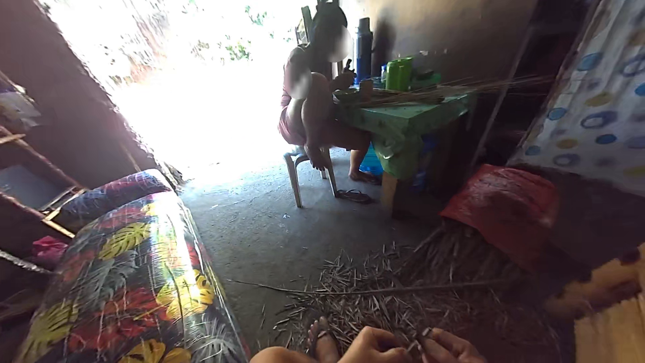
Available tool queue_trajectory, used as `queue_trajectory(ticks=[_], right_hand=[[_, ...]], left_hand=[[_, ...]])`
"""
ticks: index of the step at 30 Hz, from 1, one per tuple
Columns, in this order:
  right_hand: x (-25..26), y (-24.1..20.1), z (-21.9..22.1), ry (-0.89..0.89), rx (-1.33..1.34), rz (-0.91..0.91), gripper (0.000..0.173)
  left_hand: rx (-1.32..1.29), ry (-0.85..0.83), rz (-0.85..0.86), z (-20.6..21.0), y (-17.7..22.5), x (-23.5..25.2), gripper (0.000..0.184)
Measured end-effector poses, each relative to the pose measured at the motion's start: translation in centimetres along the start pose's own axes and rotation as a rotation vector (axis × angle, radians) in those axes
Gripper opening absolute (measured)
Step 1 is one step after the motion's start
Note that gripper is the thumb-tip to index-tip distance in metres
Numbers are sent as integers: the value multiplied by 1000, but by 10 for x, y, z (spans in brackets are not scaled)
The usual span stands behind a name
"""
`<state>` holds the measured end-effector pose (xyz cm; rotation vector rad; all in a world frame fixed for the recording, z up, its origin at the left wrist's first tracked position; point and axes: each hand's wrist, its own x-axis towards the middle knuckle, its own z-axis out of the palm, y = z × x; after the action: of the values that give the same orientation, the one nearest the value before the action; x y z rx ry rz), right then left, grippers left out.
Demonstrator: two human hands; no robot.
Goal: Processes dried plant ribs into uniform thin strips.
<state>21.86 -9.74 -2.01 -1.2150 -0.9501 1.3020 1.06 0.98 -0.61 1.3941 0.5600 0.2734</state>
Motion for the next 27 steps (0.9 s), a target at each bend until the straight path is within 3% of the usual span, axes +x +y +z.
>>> queue_trajectory(ticks=[5, 10, 20, 27], right_hand=[[-1, -5, 8, -60, -73, -40, 25], [-4, -5, 12, -158, -3, -63, 23], [-3, -10, -3, -66, -52, -258, 21], [3, -3, -26, -149, -113, -183, 19]], left_hand=[[28, 57, -12, 5, 12, -8, 19], [-76, 13, 39, 7, 8, -8, 16], [-153, -42, 16, 4, 14, -14, 16], [-37, -17, -55, 3, 17, -13, 17]])
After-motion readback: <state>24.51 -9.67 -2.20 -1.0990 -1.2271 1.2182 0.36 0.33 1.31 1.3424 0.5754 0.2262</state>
